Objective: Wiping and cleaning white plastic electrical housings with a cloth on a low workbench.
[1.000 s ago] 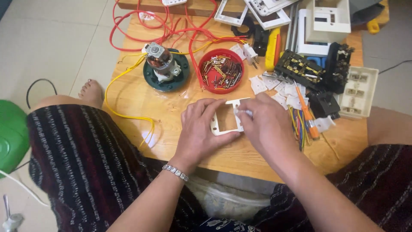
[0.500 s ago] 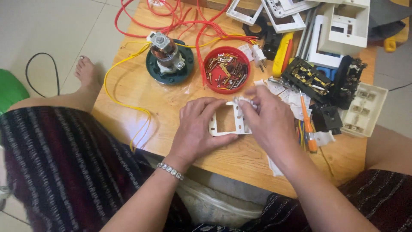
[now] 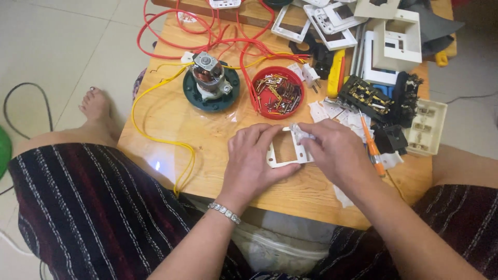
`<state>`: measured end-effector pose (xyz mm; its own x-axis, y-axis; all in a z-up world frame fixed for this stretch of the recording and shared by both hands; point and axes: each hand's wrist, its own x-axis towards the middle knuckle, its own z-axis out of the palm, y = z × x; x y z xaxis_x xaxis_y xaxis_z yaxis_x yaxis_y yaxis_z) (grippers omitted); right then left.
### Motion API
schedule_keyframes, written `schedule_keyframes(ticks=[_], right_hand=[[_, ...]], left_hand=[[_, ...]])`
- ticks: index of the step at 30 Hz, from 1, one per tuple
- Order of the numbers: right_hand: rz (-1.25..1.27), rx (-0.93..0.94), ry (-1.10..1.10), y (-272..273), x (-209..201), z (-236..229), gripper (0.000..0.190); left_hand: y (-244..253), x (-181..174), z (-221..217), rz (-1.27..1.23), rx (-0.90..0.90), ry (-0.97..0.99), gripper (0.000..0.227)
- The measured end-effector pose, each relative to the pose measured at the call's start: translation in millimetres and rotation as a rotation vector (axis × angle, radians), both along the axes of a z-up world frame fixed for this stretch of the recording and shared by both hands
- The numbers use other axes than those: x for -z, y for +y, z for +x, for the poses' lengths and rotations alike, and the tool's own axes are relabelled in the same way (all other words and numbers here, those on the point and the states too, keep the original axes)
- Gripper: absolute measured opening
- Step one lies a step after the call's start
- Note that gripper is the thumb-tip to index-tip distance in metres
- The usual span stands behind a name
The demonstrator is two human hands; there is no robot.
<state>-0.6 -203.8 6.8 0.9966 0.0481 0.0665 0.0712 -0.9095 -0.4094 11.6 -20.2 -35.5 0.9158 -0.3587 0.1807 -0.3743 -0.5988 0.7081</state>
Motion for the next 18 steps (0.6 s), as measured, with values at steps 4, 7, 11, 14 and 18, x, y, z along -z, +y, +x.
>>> schedule_keyframes(ticks=[4, 7, 11, 14, 18], right_hand=[[-0.038, 0.048, -0.032, 3.3, 3.5, 5.3, 0.021], [-0.013, 0.11, -0.08, 4.6, 11.4, 7.5, 0.018], [-0.094, 0.11, -0.129, 11.6, 8.6, -11.2, 0.009], [-0.098, 0.101, -0.138, 13.1, 9.4, -29.2, 0.007], [-0.142, 0.061, -0.193, 8.4, 15.5, -24.0, 0.009]], left_hand=[[0.7, 3.1, -0.5, -0.015, 0.014, -0.008, 0.078], [-0.3, 2.4, 0.8, -0.01, 0.012, -0.052, 0.077], [-0.1, -1.9, 1.2, -0.027, 0.016, -0.024, 0.076], [-0.5, 0.8, 1.4, -0.029, 0.0, -0.03, 0.076], [-1.0, 2.1, 0.7, -0.011, -0.006, -0.017, 0.077]])
